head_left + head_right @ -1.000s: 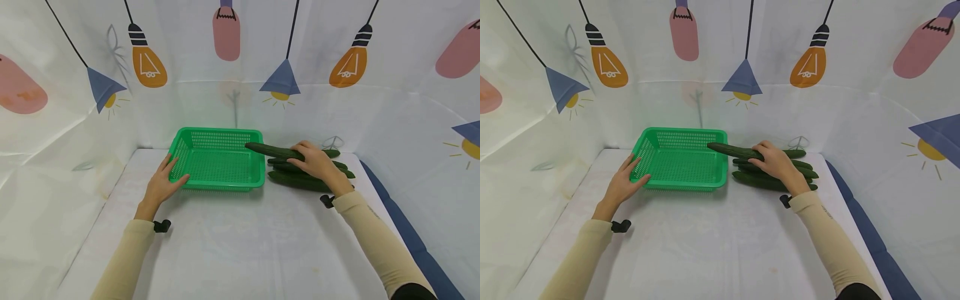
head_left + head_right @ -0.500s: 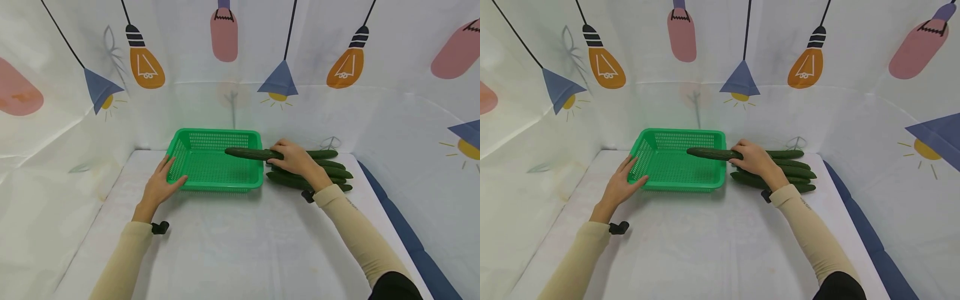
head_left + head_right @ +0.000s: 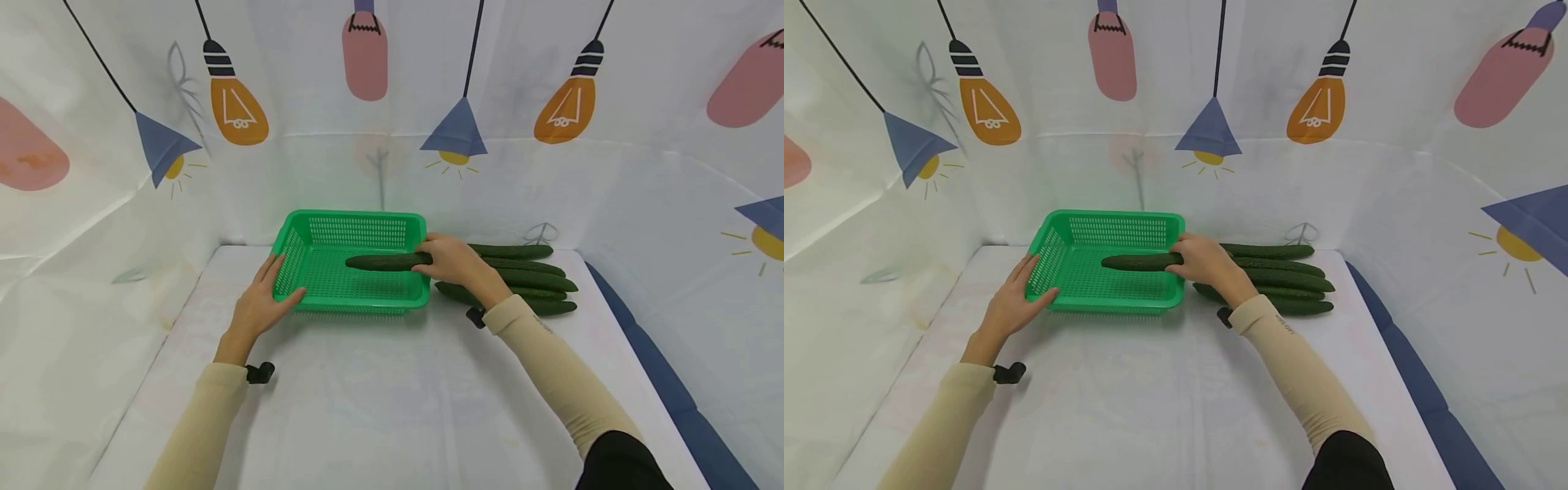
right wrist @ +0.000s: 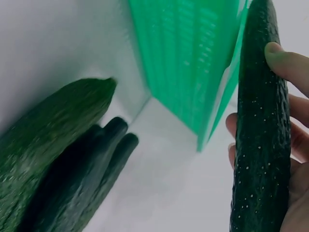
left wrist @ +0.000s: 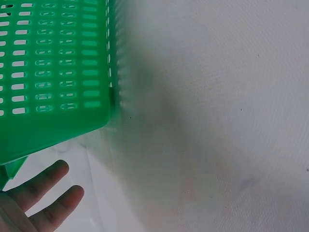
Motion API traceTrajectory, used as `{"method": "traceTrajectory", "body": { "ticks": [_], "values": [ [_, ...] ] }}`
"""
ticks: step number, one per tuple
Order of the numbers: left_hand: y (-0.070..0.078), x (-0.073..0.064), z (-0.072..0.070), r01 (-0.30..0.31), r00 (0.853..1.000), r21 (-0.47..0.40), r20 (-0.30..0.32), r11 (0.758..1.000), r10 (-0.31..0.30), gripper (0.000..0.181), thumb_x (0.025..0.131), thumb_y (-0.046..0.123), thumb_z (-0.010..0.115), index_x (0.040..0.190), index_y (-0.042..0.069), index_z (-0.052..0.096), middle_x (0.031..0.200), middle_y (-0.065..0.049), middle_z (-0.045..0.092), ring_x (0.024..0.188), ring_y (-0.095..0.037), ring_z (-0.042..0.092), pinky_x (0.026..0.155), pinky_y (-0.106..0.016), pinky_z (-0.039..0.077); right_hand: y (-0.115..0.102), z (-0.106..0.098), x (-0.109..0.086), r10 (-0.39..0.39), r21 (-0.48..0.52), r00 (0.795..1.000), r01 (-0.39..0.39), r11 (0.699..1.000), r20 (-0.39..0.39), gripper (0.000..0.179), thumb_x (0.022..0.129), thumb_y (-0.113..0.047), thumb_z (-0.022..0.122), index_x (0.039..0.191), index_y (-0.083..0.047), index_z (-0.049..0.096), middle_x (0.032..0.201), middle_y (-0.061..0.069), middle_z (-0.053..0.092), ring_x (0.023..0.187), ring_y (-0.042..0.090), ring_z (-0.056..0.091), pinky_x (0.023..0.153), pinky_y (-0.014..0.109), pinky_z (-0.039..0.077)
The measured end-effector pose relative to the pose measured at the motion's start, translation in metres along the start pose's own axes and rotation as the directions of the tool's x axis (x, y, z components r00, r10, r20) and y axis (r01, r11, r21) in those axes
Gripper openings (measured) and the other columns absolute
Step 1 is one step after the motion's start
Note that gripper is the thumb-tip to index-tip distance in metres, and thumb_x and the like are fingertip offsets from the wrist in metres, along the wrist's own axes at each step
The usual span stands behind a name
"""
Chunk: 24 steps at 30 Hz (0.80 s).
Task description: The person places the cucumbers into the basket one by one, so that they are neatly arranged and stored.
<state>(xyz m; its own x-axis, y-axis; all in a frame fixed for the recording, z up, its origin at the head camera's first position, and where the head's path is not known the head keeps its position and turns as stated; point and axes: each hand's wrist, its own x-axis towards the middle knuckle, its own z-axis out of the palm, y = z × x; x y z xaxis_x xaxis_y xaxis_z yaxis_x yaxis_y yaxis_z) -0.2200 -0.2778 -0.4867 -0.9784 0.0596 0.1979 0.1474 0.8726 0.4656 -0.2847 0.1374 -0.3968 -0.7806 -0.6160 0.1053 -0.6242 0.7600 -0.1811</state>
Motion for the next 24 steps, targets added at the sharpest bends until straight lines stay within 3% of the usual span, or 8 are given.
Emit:
{"method": "traceTrajectory", "body": {
  "ticks": [5, 12, 24],
  "values": [
    [-0.001, 0.000, 0.001, -0.003, 1.000, -0.004, 0.002, 1.000, 0.003, 0.094, 0.094, 0.067, 0.058, 0.167, 0.025, 0.017, 0.173, -0.010, 0.018, 0.130, -0.055, 0.053, 0.072, -0.063, 0.053, -0.016, 0.002, 0.009, -0.002, -0.031, 0.999, 0.004, 1.000, 0.039, 0.049, 0.095, -0.043, 0.074, 0.128, -0.007, 0.072, 0.122, 0.011, 0.067, 0.107, 0.025, 0.068, 0.089, 0.039, 0.059],
    [-0.001, 0.000, 0.001, -0.002, 1.000, -0.020, -0.002, 1.000, 0.002, 0.094, 0.094, 0.067, 0.058, 0.167, 0.027, 0.016, 0.173, -0.009, 0.018, 0.130, -0.054, 0.053, 0.076, -0.066, 0.052, -0.033, 0.007, 0.019, -0.017, -0.085, 0.999, 0.021, 0.996, 0.042, 0.045, 0.094, -0.042, 0.075, 0.125, -0.010, 0.074, 0.120, 0.009, 0.067, 0.101, 0.021, 0.068, 0.080, 0.035, 0.060],
    [-0.001, -0.001, 0.000, 0.003, 1.000, -0.024, 0.006, 1.000, -0.003, 0.094, 0.095, 0.067, 0.057, 0.167, 0.026, 0.014, 0.173, -0.011, 0.018, 0.132, -0.055, 0.051, 0.075, -0.067, 0.052, -0.048, 0.025, 0.028, 0.005, -0.129, 0.993, 0.010, 0.992, 0.117, 0.039, 0.096, -0.040, 0.072, 0.124, -0.012, 0.073, 0.117, 0.008, 0.065, 0.093, 0.018, 0.067, 0.075, 0.031, 0.059]
  ]
}}
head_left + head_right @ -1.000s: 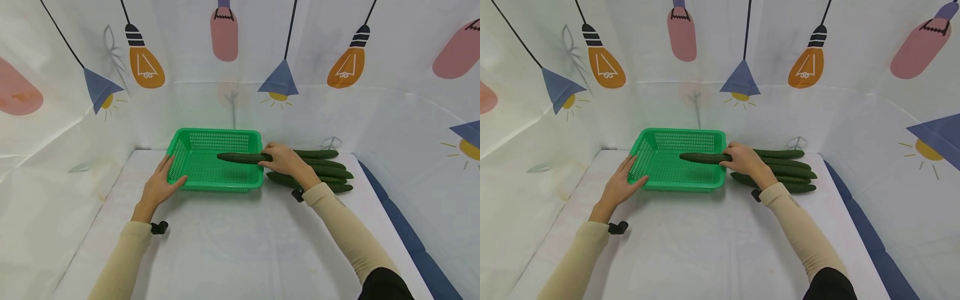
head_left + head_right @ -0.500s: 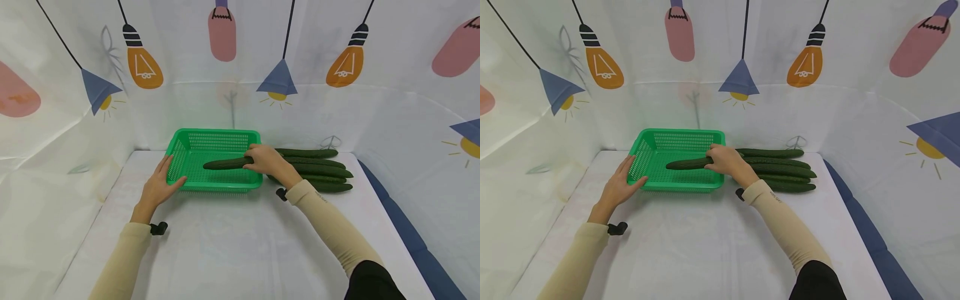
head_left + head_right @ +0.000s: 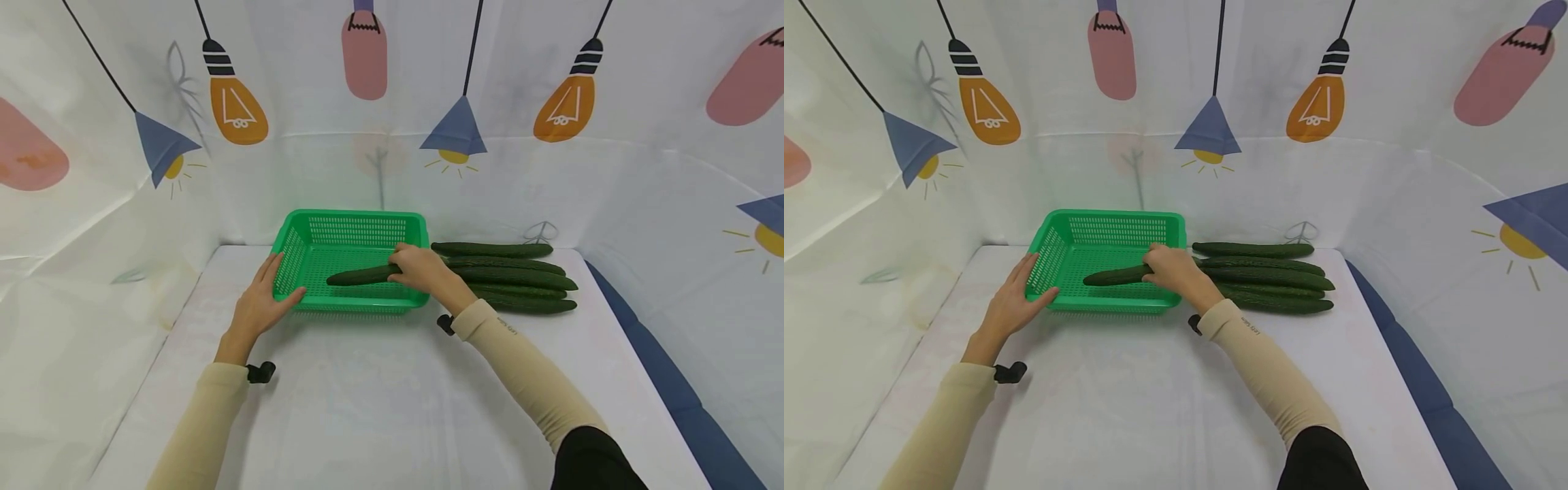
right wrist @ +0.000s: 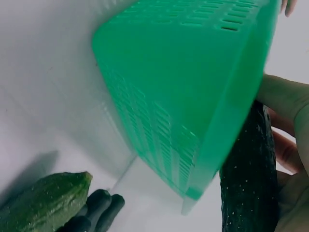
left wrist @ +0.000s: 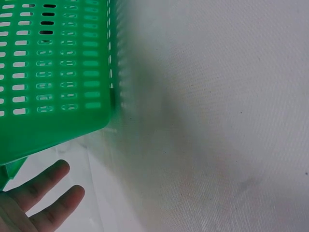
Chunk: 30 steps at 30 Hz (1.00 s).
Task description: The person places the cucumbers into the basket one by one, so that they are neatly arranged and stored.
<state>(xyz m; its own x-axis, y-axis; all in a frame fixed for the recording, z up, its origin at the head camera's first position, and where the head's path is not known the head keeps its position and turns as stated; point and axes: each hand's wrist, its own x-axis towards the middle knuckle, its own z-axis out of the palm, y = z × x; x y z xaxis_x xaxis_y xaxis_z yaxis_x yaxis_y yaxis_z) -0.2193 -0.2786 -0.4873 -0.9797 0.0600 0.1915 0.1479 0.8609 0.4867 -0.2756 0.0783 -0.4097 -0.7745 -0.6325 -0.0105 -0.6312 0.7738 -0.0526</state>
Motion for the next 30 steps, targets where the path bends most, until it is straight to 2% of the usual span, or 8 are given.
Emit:
{"method": "traceTrajectory", "body": {
  "ticks": [10, 19, 30],
  "values": [
    [0.000, 0.001, 0.000, -0.002, 1.000, 0.006, -0.004, 1.000, 0.002, 0.092, 0.095, 0.067, 0.057, 0.167, 0.026, 0.016, 0.173, -0.009, 0.017, 0.131, -0.054, 0.053, 0.073, -0.063, 0.053, -0.009, 0.007, 0.007, 0.015, -0.009, 0.999, -0.015, 1.000, -0.035, 0.037, 0.094, -0.039, 0.075, 0.120, -0.014, 0.075, 0.113, 0.007, 0.067, 0.090, 0.016, 0.067, 0.074, 0.029, 0.058],
    [0.000, 0.001, 0.000, -0.007, 1.000, 0.010, 0.006, 1.000, 0.007, 0.092, 0.095, 0.067, 0.056, 0.167, 0.024, 0.017, 0.173, -0.009, 0.016, 0.131, -0.053, 0.053, 0.072, -0.061, 0.053, -0.016, 0.014, 0.012, 0.043, 0.063, 0.999, -0.042, 0.997, -0.019, 0.037, 0.092, -0.036, 0.076, 0.121, -0.013, 0.075, 0.119, 0.007, 0.069, 0.097, 0.018, 0.069, 0.075, 0.031, 0.059],
    [0.001, 0.000, 0.000, -0.007, 1.000, 0.010, 0.009, 1.000, 0.007, 0.092, 0.095, 0.066, 0.056, 0.167, 0.023, 0.018, 0.174, -0.008, 0.016, 0.134, -0.051, 0.052, 0.067, -0.055, 0.053, -0.019, 0.018, 0.011, 0.010, 0.114, 0.999, -0.006, 0.993, -0.031, 0.035, 0.091, -0.036, 0.078, 0.118, -0.012, 0.076, 0.112, 0.007, 0.069, 0.093, 0.018, 0.069, 0.073, 0.032, 0.059]
  ]
}}
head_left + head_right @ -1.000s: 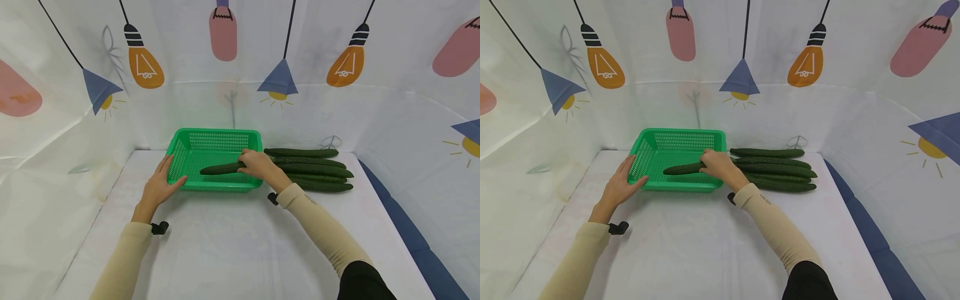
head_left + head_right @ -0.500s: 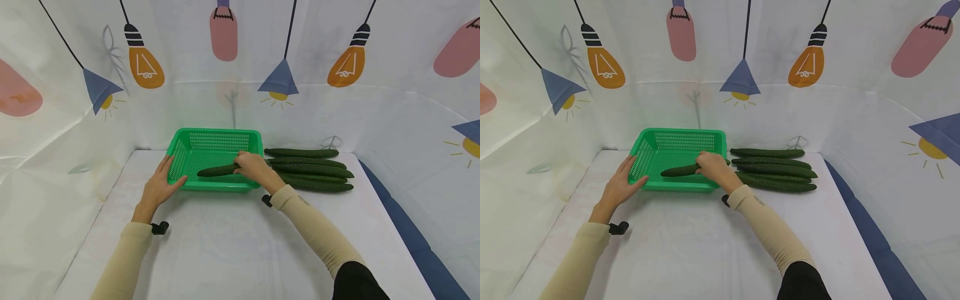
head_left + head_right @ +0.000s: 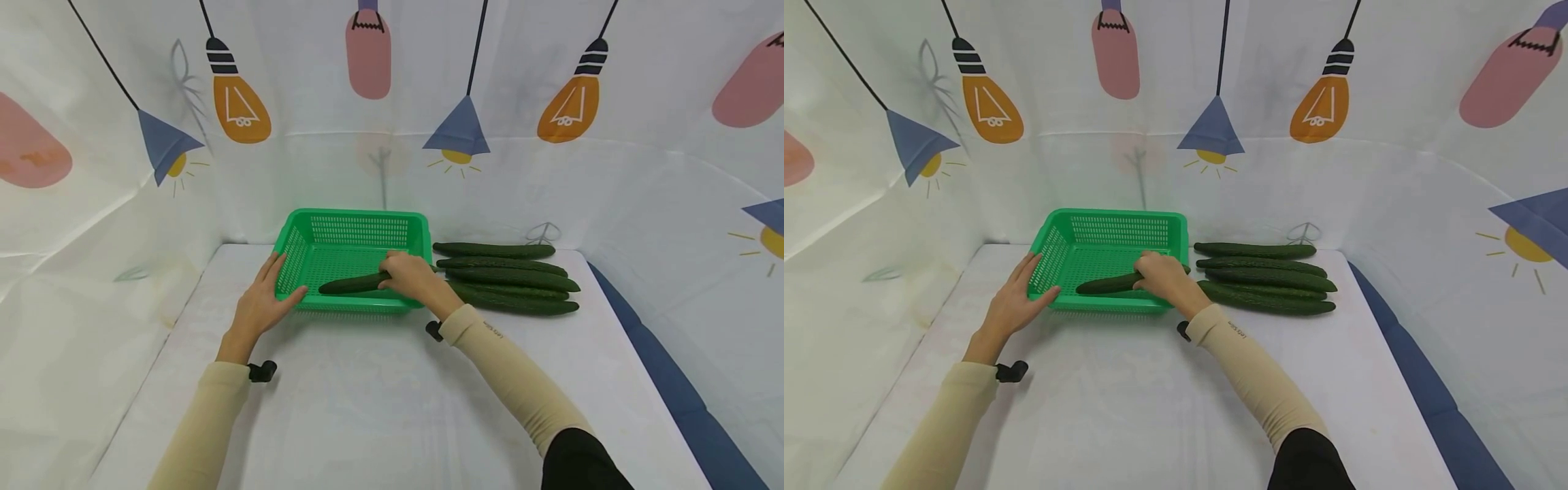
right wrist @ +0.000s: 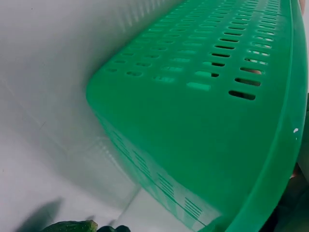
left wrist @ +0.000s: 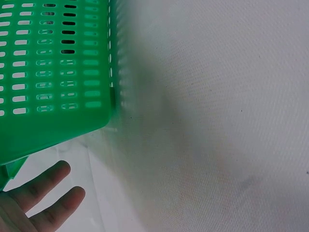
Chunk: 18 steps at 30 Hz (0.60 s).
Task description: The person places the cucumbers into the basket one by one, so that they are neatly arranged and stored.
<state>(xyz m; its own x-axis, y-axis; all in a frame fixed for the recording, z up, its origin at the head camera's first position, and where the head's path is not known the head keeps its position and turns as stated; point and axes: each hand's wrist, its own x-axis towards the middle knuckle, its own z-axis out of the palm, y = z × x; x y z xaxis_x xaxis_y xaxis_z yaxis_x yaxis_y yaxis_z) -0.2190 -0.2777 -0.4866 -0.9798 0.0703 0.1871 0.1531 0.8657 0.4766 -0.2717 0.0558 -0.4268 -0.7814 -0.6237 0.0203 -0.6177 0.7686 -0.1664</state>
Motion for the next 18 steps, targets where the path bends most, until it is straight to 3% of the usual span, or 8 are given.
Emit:
{"method": "traceTrajectory", "body": {
  "ticks": [18],
  "values": [
    [-0.001, 0.000, 0.000, -0.003, 1.000, -0.010, -0.002, 1.000, 0.003, 0.091, 0.096, 0.066, 0.056, 0.167, 0.023, 0.018, 0.173, -0.009, 0.016, 0.133, -0.052, 0.051, 0.070, -0.060, 0.054, -0.013, 0.006, 0.004, -0.006, 0.058, 0.997, 0.001, 0.998, 0.082, 0.031, 0.094, -0.036, 0.076, 0.112, -0.011, 0.077, 0.112, 0.006, 0.071, 0.101, 0.018, 0.067, 0.080, 0.032, 0.058]
  ]
}}
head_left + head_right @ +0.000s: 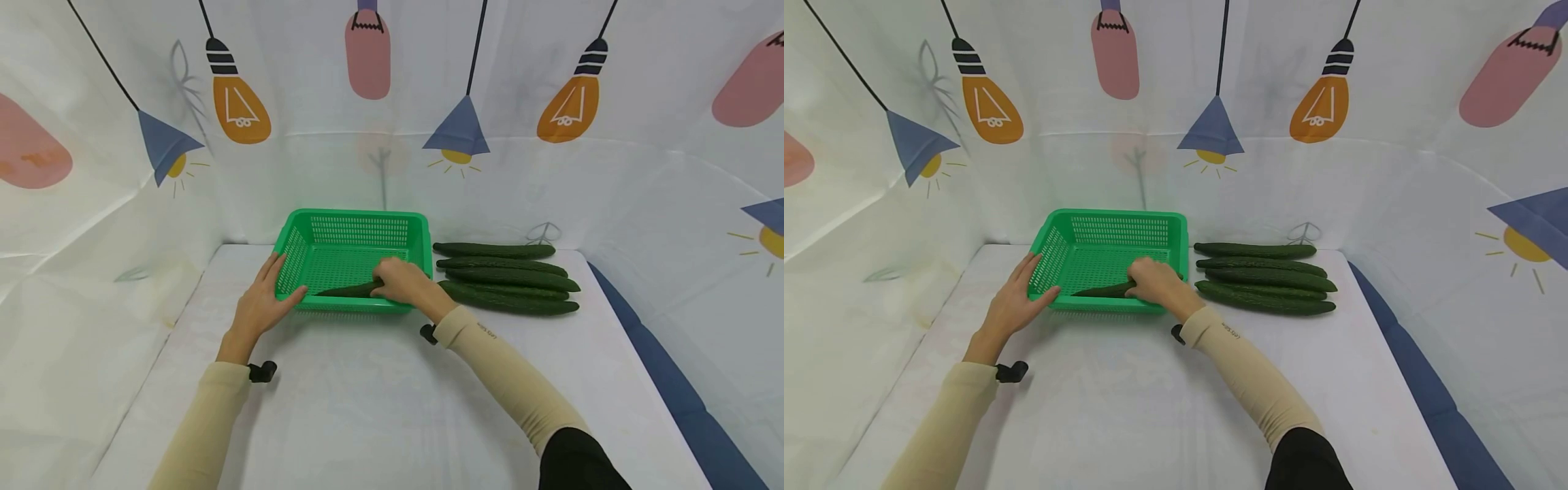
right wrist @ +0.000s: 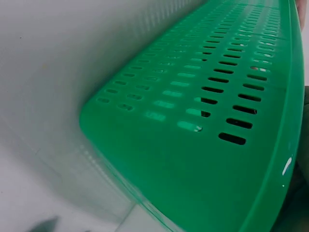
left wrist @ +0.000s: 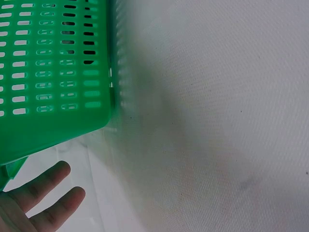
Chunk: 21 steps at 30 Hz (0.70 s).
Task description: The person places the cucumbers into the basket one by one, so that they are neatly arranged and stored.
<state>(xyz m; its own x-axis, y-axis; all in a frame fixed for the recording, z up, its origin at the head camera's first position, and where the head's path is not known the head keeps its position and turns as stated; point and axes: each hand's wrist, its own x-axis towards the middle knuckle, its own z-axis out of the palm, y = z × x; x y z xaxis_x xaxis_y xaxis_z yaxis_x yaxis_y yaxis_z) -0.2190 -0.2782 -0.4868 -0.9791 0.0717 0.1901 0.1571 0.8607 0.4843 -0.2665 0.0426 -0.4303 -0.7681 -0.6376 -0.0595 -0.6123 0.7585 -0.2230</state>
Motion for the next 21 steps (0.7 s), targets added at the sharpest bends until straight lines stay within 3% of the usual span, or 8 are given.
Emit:
{"method": "traceTrajectory", "body": {
  "ticks": [6, 12, 17, 21],
  "values": [
    [0.001, -0.001, -0.001, 0.002, 1.000, -0.001, 0.006, 1.000, -0.002, 0.092, 0.096, 0.066, 0.056, 0.167, 0.023, 0.017, 0.173, -0.009, 0.016, 0.134, -0.052, 0.051, 0.069, -0.058, 0.054, -0.001, 0.000, 0.001, 0.000, 0.005, 0.999, 0.000, 1.000, 0.033, 0.032, 0.095, -0.034, 0.076, 0.116, -0.010, 0.077, 0.117, 0.006, 0.072, 0.106, 0.020, 0.068, 0.085, 0.032, 0.059],
    [0.002, -0.001, -0.001, 0.004, 1.000, 0.002, 0.007, 1.000, -0.004, 0.092, 0.096, 0.066, 0.056, 0.167, 0.023, 0.017, 0.173, -0.009, 0.016, 0.134, -0.052, 0.051, 0.070, -0.059, 0.053, 0.006, -0.011, 0.000, 0.014, 0.057, 0.994, -0.020, 0.998, 0.107, 0.035, 0.097, -0.031, 0.074, 0.124, -0.008, 0.074, 0.114, 0.008, 0.075, 0.093, 0.019, 0.071, 0.079, 0.035, 0.059],
    [0.002, -0.001, -0.001, 0.004, 1.000, 0.007, 0.010, 1.000, -0.004, 0.092, 0.096, 0.066, 0.056, 0.167, 0.023, 0.017, 0.174, -0.009, 0.015, 0.132, -0.053, 0.052, 0.068, -0.057, 0.053, 0.018, -0.017, -0.005, 0.067, 0.017, 0.983, -0.071, 0.997, 0.170, 0.038, 0.097, -0.037, 0.073, 0.126, -0.013, 0.072, 0.122, 0.006, 0.072, 0.100, 0.020, 0.068, 0.084, 0.038, 0.058],
    [0.002, -0.001, -0.001, 0.007, 1.000, 0.014, 0.010, 1.000, -0.008, 0.092, 0.096, 0.066, 0.056, 0.167, 0.024, 0.017, 0.174, -0.008, 0.015, 0.132, -0.052, 0.053, 0.067, -0.056, 0.053, 0.023, -0.018, -0.009, 0.052, 0.069, 0.978, -0.068, 0.995, 0.203, 0.039, 0.098, -0.035, 0.071, 0.129, -0.011, 0.070, 0.122, 0.007, 0.071, 0.093, 0.017, 0.066, 0.085, 0.037, 0.057]
  ]
}}
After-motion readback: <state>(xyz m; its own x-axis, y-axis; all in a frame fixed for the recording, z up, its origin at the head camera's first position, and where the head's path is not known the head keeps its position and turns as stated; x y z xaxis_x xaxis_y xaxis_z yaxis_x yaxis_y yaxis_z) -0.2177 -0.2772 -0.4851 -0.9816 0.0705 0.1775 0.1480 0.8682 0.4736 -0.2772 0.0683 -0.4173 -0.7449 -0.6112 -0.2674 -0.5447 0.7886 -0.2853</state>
